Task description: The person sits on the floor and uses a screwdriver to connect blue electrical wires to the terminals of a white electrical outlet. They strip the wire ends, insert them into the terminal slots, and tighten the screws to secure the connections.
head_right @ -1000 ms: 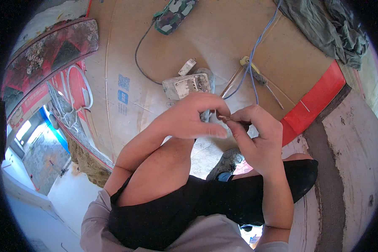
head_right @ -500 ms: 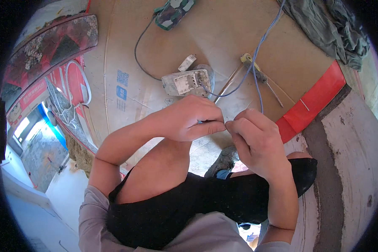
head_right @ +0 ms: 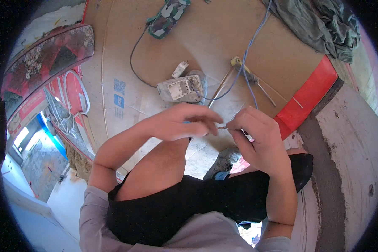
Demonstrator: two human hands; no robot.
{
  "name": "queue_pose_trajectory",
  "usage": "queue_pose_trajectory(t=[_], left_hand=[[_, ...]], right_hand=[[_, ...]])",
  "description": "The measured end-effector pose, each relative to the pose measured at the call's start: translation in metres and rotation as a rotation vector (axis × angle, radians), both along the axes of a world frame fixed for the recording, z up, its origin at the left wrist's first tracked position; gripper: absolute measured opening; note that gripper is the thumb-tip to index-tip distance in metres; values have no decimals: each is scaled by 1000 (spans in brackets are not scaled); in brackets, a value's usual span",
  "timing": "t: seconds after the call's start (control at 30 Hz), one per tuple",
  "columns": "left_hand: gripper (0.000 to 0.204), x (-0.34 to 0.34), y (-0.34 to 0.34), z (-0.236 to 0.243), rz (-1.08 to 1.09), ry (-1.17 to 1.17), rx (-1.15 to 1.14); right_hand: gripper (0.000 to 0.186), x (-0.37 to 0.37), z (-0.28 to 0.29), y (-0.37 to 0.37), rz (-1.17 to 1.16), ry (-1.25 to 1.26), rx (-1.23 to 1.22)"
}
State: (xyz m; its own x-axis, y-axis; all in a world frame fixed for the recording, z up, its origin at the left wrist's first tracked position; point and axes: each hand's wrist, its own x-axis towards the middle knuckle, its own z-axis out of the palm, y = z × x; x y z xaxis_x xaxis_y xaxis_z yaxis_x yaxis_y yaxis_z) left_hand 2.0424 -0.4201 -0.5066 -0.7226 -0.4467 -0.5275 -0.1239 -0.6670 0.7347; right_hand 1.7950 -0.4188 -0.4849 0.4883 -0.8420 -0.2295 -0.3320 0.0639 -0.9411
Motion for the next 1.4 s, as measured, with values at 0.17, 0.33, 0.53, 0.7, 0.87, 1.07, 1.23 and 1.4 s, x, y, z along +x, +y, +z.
queue_pose_trajectory(t=[0.17,0.33,0.53,0.7,0.87,1.07,1.23,1.4], left_hand=[[28,-26,5,-15,22,167,357],[29,-25,4,-10,45,100,287],[17,-15,2,-15,-41,-85,-299],[16,-10,4,-17,-124,-248,-1075],[16,-5,-1,-16,-116,-176,-1030],[29,-5,-4,-9,-89,88,522],[28,-6,14,-19,20,136,585],[20,-6,19,-20,-68,-30,-248]], right_hand=[[20,3,3,1,7,12,-1],[19,5,4,2,25,42,-3],[16,9,1,7,51,77,37],[14,18,-4,13,0,114,70],[15,19,-3,12,-23,46,74],[19,18,-3,18,40,38,-81],[19,21,-2,17,75,87,-191],[11,22,-6,29,-19,61,169]])
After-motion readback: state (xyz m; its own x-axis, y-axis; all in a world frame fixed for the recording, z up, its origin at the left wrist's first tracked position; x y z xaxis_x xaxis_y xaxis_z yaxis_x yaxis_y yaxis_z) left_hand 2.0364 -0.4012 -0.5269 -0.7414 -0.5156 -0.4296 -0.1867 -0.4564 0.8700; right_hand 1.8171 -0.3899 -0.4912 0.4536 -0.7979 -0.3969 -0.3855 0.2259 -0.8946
